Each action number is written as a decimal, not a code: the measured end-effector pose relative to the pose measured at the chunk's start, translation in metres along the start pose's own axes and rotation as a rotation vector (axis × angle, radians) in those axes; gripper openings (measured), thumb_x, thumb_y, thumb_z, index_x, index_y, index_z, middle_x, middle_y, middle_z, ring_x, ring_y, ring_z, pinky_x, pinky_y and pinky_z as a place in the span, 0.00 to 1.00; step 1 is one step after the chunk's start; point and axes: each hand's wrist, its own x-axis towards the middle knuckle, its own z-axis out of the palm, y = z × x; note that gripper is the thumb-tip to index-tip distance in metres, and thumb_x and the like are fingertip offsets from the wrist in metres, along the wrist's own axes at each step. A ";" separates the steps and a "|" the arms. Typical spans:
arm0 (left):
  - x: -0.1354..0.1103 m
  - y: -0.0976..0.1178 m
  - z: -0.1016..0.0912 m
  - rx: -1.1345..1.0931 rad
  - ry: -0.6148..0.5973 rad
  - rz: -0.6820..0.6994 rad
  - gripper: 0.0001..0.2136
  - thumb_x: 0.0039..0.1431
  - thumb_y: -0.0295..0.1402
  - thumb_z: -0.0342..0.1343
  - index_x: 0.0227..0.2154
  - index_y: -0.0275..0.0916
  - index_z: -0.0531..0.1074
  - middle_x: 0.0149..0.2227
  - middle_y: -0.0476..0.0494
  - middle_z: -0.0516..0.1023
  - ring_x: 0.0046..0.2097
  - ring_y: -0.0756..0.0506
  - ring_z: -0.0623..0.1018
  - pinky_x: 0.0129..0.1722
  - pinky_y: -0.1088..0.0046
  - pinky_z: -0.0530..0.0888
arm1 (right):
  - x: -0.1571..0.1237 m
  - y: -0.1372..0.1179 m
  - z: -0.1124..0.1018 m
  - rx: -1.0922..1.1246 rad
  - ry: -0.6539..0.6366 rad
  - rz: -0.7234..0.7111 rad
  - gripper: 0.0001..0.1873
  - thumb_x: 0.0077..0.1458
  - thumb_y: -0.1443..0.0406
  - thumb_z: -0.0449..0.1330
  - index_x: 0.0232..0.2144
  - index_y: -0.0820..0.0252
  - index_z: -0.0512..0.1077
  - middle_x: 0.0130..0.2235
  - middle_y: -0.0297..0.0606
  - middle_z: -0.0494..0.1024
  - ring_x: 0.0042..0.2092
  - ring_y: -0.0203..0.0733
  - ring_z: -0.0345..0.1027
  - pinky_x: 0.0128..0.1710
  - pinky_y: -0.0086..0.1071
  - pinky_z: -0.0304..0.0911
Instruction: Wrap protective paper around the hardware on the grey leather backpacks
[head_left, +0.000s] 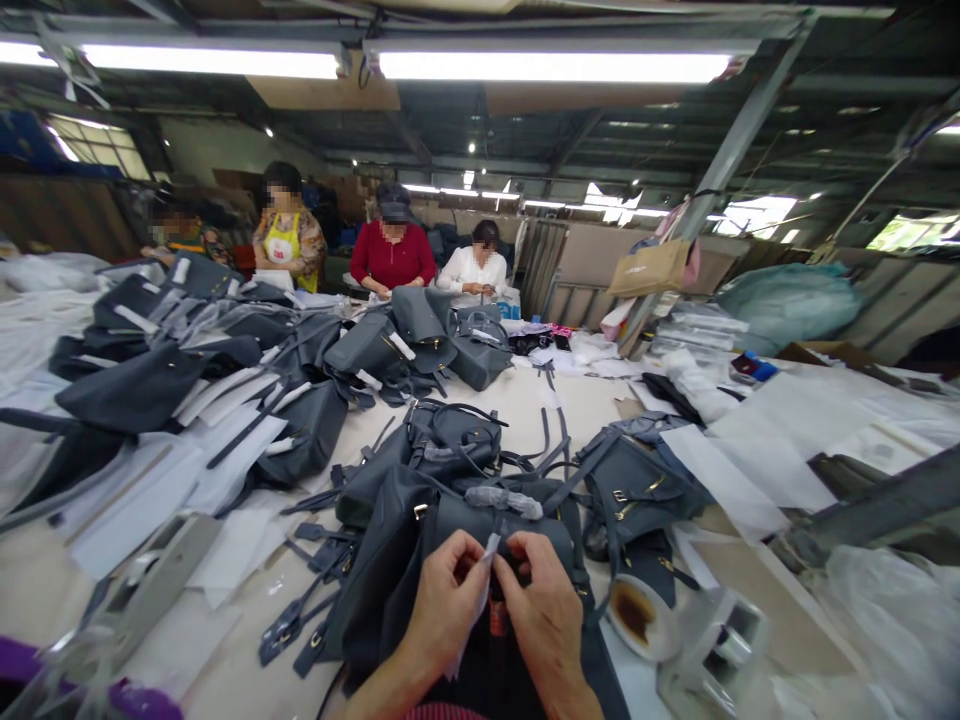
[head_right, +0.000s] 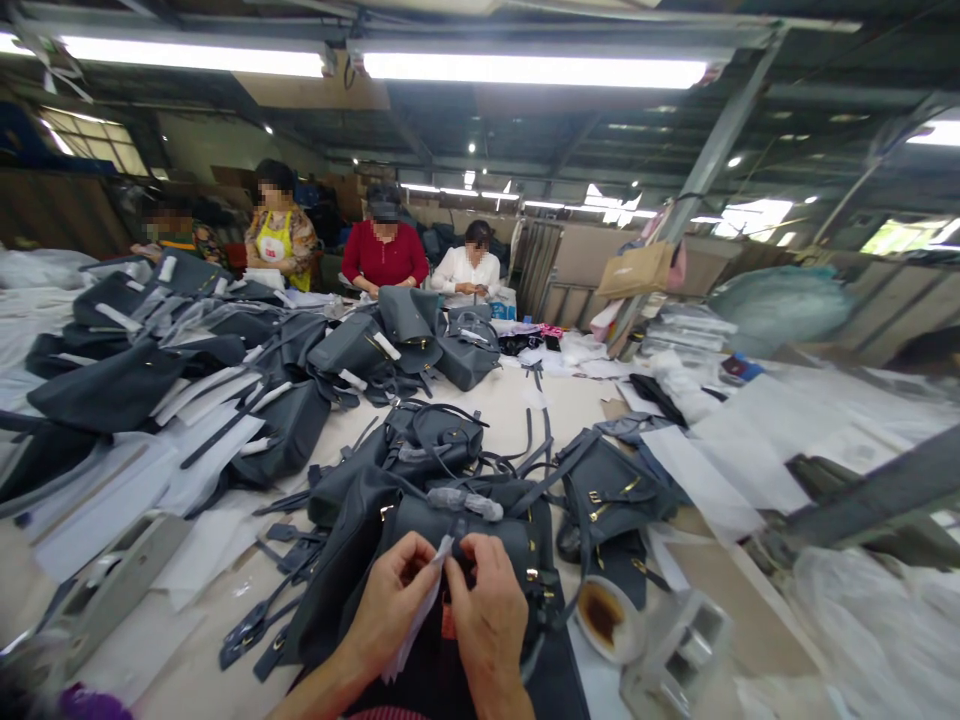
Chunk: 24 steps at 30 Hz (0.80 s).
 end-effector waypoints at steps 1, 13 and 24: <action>0.000 0.001 0.000 0.024 0.014 0.019 0.07 0.55 0.34 0.55 0.24 0.38 0.69 0.24 0.50 0.69 0.28 0.49 0.69 0.28 0.77 0.64 | -0.002 -0.002 -0.002 -0.061 0.009 -0.016 0.11 0.50 0.54 0.60 0.29 0.54 0.71 0.29 0.35 0.76 0.30 0.43 0.69 0.32 0.32 0.62; 0.005 -0.003 0.011 -0.259 0.013 -0.224 0.06 0.42 0.34 0.55 0.22 0.38 0.64 0.21 0.54 0.64 0.25 0.52 0.63 0.25 0.77 0.61 | -0.042 0.004 0.004 0.497 -0.487 0.369 0.19 0.47 0.50 0.63 0.31 0.59 0.71 0.25 0.33 0.76 0.27 0.38 0.71 0.25 0.27 0.62; 0.002 0.006 0.016 -0.317 0.042 -0.260 0.07 0.42 0.34 0.55 0.23 0.38 0.64 0.21 0.54 0.64 0.25 0.52 0.63 0.25 0.77 0.61 | -0.048 0.008 -0.011 0.542 -0.367 0.499 0.28 0.46 0.40 0.59 0.30 0.59 0.74 0.31 0.41 0.79 0.34 0.44 0.74 0.27 0.32 0.68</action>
